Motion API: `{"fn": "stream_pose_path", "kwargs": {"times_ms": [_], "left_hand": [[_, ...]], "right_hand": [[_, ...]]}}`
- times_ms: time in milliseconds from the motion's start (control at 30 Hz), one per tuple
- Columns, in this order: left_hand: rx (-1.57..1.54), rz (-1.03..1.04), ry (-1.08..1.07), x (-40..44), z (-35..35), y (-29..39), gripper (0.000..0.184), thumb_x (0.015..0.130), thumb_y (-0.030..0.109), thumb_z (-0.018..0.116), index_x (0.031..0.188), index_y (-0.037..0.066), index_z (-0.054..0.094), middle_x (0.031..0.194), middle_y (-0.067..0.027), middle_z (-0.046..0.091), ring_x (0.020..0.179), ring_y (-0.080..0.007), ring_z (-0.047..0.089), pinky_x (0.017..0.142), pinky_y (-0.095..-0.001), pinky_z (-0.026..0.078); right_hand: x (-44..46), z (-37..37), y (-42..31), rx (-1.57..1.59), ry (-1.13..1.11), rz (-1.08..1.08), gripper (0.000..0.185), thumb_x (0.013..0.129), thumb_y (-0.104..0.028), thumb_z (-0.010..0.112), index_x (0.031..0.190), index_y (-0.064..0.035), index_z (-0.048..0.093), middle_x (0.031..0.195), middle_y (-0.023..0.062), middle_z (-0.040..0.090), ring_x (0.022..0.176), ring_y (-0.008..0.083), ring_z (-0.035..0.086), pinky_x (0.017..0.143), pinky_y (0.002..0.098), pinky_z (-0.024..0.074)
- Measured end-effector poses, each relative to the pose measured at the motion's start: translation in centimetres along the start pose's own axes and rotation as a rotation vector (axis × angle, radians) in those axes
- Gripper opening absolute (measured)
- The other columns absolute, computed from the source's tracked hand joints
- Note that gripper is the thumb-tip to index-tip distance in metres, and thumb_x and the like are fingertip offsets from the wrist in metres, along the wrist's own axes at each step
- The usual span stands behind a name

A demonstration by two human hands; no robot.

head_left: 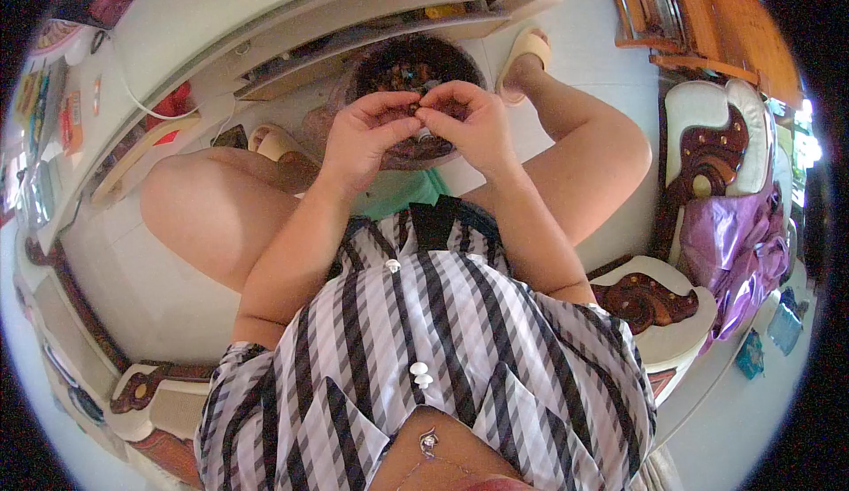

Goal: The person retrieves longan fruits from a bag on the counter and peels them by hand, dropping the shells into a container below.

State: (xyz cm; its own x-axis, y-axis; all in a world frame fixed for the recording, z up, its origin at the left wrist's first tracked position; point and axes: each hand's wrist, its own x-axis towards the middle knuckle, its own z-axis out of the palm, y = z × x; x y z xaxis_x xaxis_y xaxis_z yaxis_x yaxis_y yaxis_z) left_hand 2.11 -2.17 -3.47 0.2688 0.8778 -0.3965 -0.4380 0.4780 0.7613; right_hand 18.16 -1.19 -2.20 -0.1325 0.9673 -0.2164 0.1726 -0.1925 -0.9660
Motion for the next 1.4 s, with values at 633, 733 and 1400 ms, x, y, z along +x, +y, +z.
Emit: {"fn": "stream_pose_path", "kwargs": {"times_ms": [633,733,1400], "left_hand": [[0.296,0.128,0.005,-0.4,-0.4,0.5,0.020,0.071,0.000,0.064,0.091,0.002,0.060,0.082,-0.0037,0.062,0.073,-0.0102,0.058,0.066,-0.0218,0.046],[0.410,0.166,0.029,-0.2,-0.3,0.8,0.018,0.071,0.001,0.064,0.089,0.002,0.059,0.080,-0.0034,0.062,0.070,-0.0094,0.057,0.064,-0.0212,0.046],[0.296,0.089,0.050,-0.4,-0.4,0.6,0.015,0.071,0.002,0.064,0.085,0.002,0.062,0.075,-0.0028,0.062,0.065,-0.0090,0.057,0.060,-0.0213,0.046]], "right_hand": [[0.2,-0.7,0.1,0.362,-0.125,0.277,0.014,0.071,-0.005,0.065,0.082,0.0025,0.060,0.074,0.0070,0.061,0.063,0.0099,0.057,0.057,0.0206,0.0467],[0.1,-0.5,-0.6,-0.006,-0.093,0.053,0.016,0.072,-0.006,0.065,0.085,0.0023,0.061,0.075,0.0062,0.062,0.064,0.0093,0.056,0.058,0.0206,0.0459],[0.2,-0.4,0.0,0.304,-0.136,0.318,0.018,0.077,-0.014,0.063,0.087,0.0011,0.060,0.072,0.0053,0.061,0.059,0.0099,0.057,0.054,0.0211,0.0477]]}}
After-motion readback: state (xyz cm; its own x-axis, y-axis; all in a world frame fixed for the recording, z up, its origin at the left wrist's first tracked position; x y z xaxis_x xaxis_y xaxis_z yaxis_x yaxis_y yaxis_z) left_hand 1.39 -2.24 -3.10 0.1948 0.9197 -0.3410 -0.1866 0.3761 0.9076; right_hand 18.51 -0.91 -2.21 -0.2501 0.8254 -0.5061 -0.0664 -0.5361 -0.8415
